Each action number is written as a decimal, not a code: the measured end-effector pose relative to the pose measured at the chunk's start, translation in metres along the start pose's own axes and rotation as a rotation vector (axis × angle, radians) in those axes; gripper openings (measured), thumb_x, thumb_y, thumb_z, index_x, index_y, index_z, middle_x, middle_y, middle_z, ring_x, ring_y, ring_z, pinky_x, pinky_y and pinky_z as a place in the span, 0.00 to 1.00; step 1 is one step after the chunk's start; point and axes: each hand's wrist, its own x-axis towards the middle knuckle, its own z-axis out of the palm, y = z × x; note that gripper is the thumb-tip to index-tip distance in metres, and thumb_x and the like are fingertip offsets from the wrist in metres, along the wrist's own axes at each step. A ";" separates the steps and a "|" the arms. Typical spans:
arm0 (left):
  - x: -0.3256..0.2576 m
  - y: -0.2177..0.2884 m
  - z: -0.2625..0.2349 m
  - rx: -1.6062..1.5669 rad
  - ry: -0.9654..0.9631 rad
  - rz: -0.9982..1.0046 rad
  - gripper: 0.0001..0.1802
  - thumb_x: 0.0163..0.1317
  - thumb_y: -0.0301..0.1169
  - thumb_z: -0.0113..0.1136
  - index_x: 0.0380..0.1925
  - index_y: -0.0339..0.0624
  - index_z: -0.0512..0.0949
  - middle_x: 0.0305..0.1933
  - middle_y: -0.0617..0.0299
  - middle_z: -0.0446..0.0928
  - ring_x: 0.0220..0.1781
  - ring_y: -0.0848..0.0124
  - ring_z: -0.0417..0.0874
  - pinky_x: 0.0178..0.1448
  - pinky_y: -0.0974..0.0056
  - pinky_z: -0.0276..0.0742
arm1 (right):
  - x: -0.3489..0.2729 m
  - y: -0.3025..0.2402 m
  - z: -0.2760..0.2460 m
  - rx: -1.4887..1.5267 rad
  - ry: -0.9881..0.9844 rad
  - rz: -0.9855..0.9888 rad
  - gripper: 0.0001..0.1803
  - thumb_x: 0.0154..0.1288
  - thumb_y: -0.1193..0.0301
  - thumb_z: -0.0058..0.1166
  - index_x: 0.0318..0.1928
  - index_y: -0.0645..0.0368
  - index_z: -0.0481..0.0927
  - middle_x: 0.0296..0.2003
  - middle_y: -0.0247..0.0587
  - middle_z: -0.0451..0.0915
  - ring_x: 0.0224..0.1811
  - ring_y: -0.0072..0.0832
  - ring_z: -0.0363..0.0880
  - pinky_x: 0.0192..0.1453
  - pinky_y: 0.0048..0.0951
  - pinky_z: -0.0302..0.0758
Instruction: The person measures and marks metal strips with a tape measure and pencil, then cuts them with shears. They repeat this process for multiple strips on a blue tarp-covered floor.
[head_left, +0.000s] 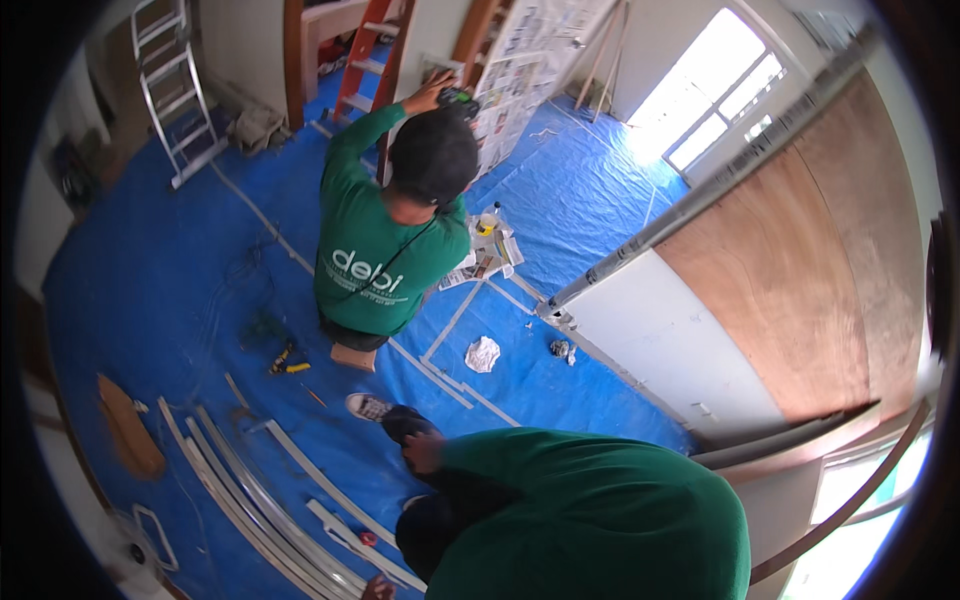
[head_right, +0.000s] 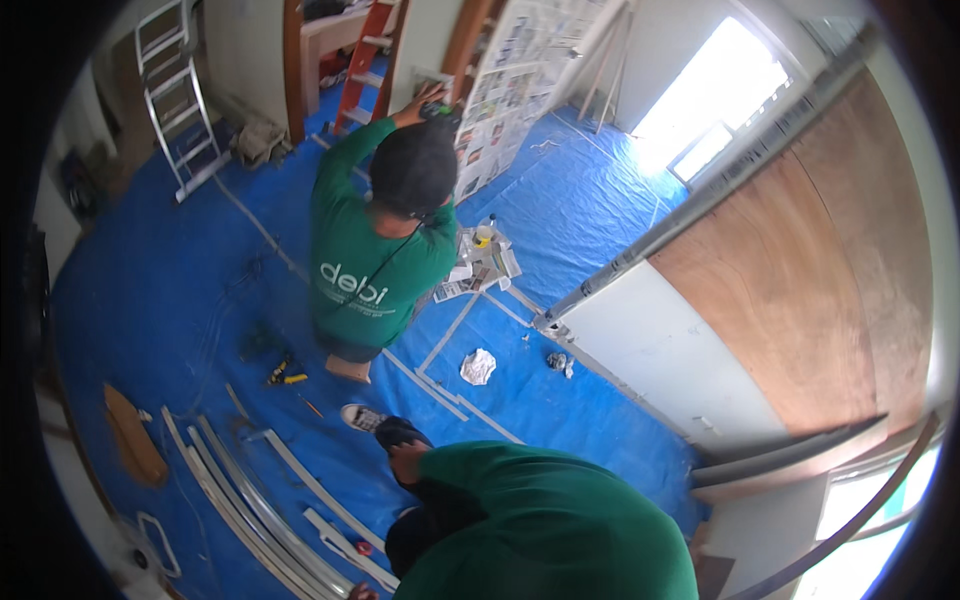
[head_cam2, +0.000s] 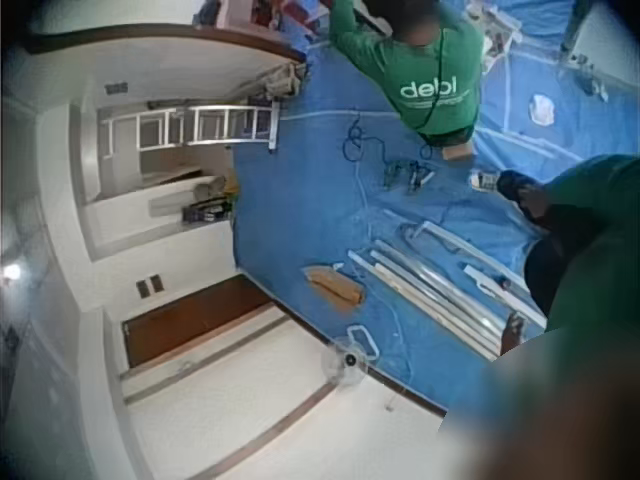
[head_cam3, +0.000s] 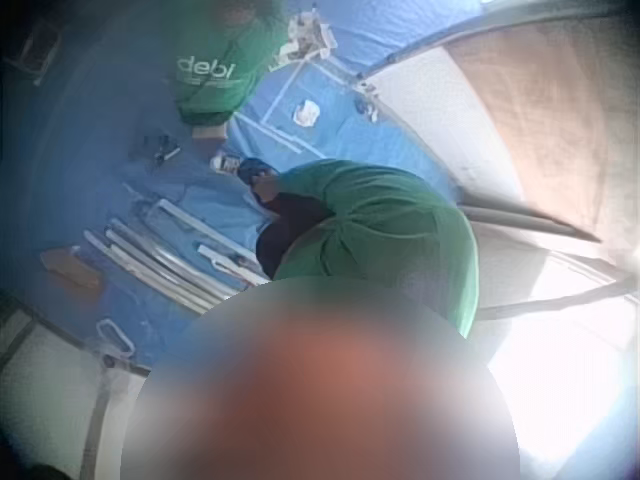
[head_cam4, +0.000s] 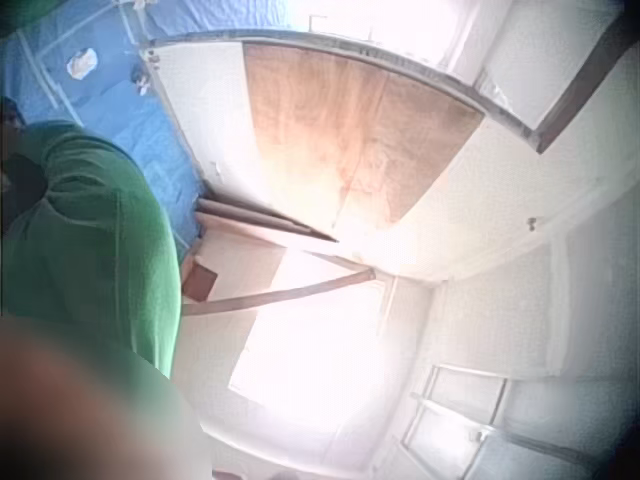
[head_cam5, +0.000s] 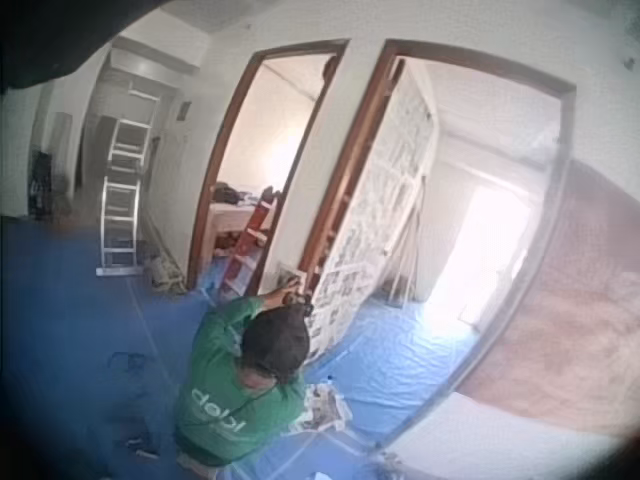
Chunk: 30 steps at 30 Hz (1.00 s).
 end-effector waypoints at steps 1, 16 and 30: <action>-0.013 0.001 0.000 0.085 -0.076 -0.182 0.30 0.79 0.34 0.67 0.78 0.50 0.74 0.60 0.47 0.87 0.58 0.67 0.87 0.60 0.61 0.84 | -0.015 0.013 -0.013 0.083 -0.261 0.047 0.09 0.73 0.65 0.56 0.42 0.49 0.90 0.44 0.44 0.87 0.44 0.41 0.87 0.43 0.53 0.81; 0.034 0.070 0.064 0.228 -0.125 -0.108 0.18 0.77 0.45 0.61 0.40 0.42 0.85 0.31 0.57 0.81 0.36 0.64 0.84 0.41 0.55 0.79 | -0.443 0.248 -0.264 1.016 0.628 1.285 0.26 0.72 0.57 0.69 0.61 0.64 0.86 0.41 0.46 0.90 0.37 0.31 0.89 0.42 0.35 0.85; 0.352 0.531 0.237 0.332 -0.257 0.211 0.34 0.75 0.46 0.69 0.72 0.35 0.78 0.55 0.52 0.88 0.58 0.65 0.87 0.64 0.58 0.82 | -0.513 0.407 -0.761 -0.319 1.487 0.865 0.25 0.80 0.68 0.64 0.72 0.59 0.76 0.68 0.46 0.79 0.72 0.37 0.77 0.71 0.44 0.76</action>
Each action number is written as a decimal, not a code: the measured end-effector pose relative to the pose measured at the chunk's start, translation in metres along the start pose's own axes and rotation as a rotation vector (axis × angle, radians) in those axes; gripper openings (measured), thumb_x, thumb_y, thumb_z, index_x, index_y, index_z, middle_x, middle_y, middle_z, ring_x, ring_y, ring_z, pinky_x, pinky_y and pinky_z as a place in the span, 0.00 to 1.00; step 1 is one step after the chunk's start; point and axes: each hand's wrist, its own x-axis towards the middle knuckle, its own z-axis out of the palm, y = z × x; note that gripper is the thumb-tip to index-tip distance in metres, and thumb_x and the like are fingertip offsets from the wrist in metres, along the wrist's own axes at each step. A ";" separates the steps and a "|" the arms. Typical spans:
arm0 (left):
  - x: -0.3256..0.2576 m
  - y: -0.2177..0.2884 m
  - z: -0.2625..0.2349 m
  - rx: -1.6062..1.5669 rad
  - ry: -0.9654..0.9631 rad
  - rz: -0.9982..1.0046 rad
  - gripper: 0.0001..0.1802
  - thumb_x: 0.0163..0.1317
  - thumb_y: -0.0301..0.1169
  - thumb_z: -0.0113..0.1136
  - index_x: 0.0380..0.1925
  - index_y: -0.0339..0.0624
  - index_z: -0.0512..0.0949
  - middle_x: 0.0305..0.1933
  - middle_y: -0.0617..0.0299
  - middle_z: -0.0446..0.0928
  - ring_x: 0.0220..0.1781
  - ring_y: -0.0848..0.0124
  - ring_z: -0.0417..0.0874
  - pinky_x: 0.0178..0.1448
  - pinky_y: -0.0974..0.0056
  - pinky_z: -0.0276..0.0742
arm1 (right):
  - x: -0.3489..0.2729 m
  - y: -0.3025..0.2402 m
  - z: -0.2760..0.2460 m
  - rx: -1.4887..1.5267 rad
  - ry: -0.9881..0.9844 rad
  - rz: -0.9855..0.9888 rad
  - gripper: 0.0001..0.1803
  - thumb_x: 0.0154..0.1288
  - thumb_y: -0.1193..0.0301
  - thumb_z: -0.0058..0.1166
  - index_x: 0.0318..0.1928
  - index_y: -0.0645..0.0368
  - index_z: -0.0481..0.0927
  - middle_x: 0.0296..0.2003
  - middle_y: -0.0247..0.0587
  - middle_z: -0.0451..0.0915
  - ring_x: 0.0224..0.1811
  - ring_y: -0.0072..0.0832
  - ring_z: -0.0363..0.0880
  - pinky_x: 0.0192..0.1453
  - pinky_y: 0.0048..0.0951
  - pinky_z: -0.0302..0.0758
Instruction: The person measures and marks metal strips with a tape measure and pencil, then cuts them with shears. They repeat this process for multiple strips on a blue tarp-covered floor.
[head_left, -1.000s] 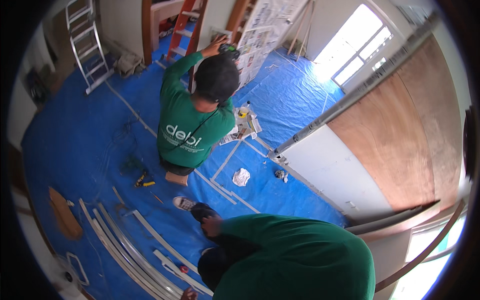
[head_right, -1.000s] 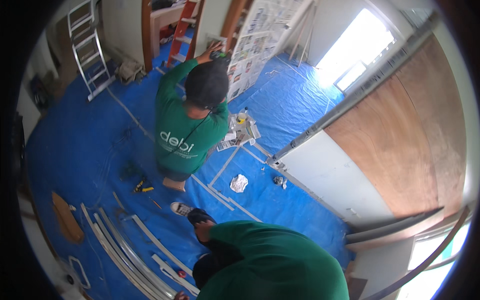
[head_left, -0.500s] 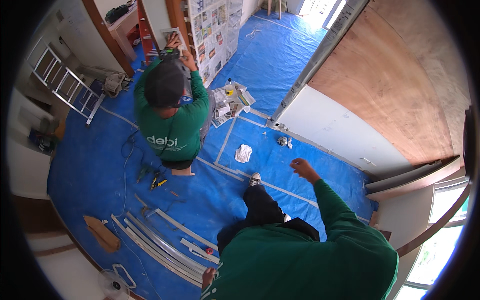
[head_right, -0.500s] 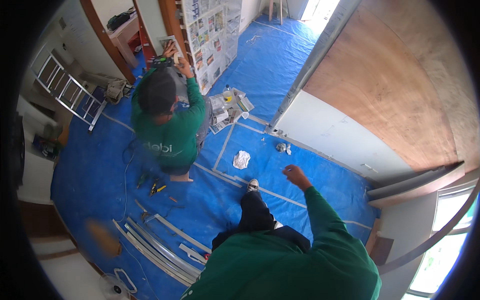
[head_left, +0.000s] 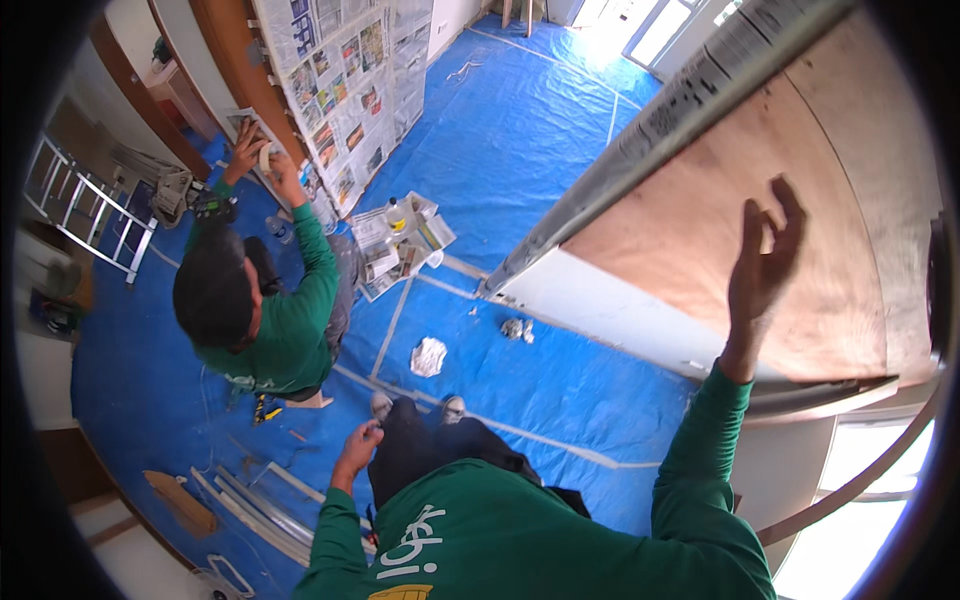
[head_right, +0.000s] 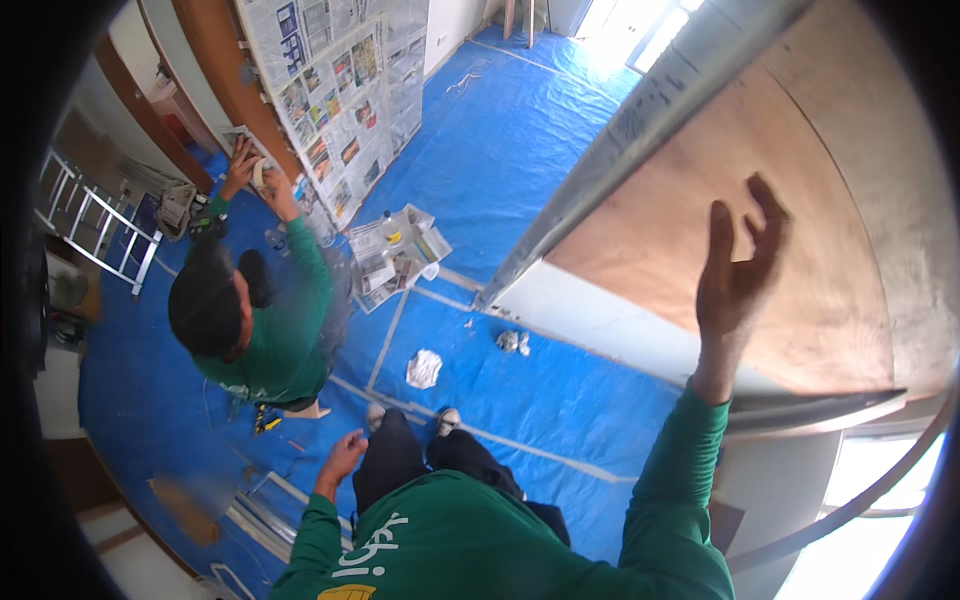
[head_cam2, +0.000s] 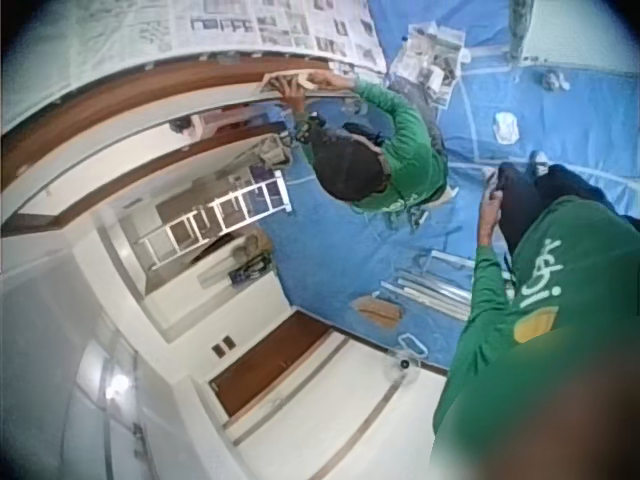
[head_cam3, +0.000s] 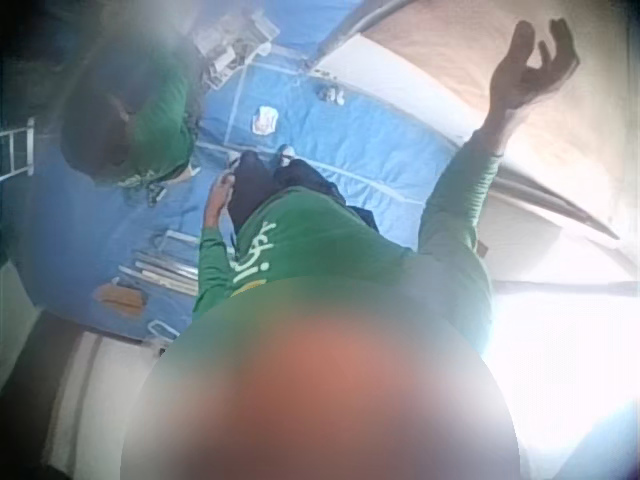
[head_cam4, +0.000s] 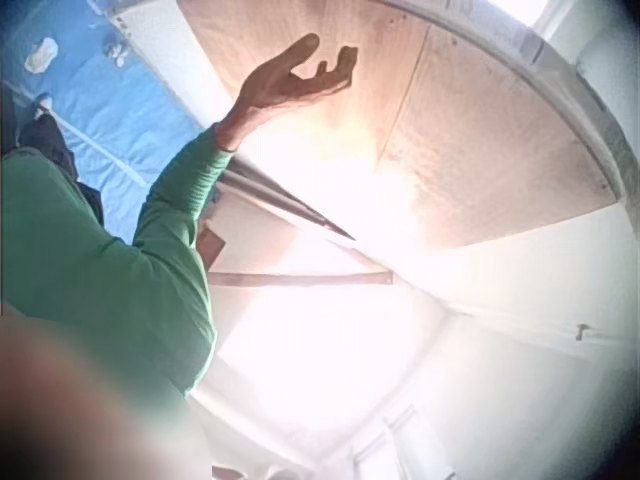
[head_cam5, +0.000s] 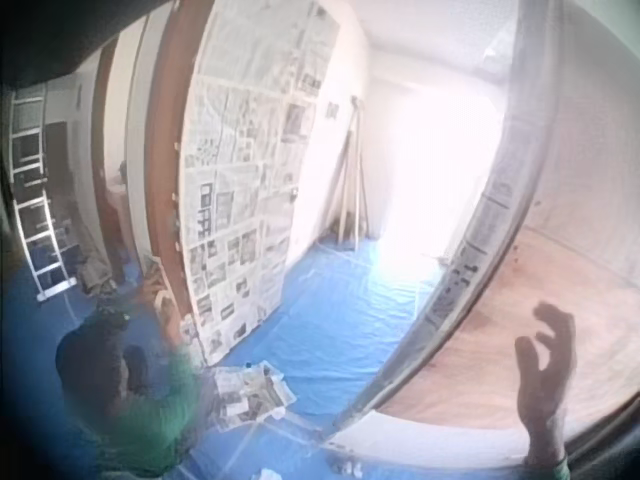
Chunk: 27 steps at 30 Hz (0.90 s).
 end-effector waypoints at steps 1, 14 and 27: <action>0.025 0.038 0.004 0.053 -0.001 0.130 0.34 0.75 0.46 0.70 0.72 0.35 0.77 0.57 0.52 0.87 0.59 0.66 0.86 0.66 0.59 0.82 | 0.027 -0.010 0.008 -0.045 0.049 -0.075 0.26 0.81 0.66 0.63 0.73 0.59 0.76 0.70 0.47 0.78 0.73 0.38 0.77 0.73 0.46 0.75; 0.346 0.270 0.104 0.273 -0.904 0.091 0.41 0.75 0.53 0.69 0.77 0.37 0.71 0.68 0.43 0.83 0.69 0.55 0.84 0.73 0.54 0.78 | 0.121 0.028 0.142 -0.993 0.356 -0.189 0.49 0.76 0.48 0.63 0.82 0.63 0.55 0.71 0.65 0.64 0.66 0.52 0.76 0.63 0.59 0.86; 0.448 0.313 0.094 0.263 -1.262 -0.567 0.25 0.81 0.45 0.64 0.69 0.43 0.81 0.65 0.66 0.82 0.61 0.74 0.79 0.61 0.67 0.79 | 0.064 0.062 0.147 -1.369 0.226 0.063 0.46 0.72 0.49 0.66 0.76 0.66 0.63 0.66 0.63 0.70 0.65 0.50 0.79 0.61 0.52 0.87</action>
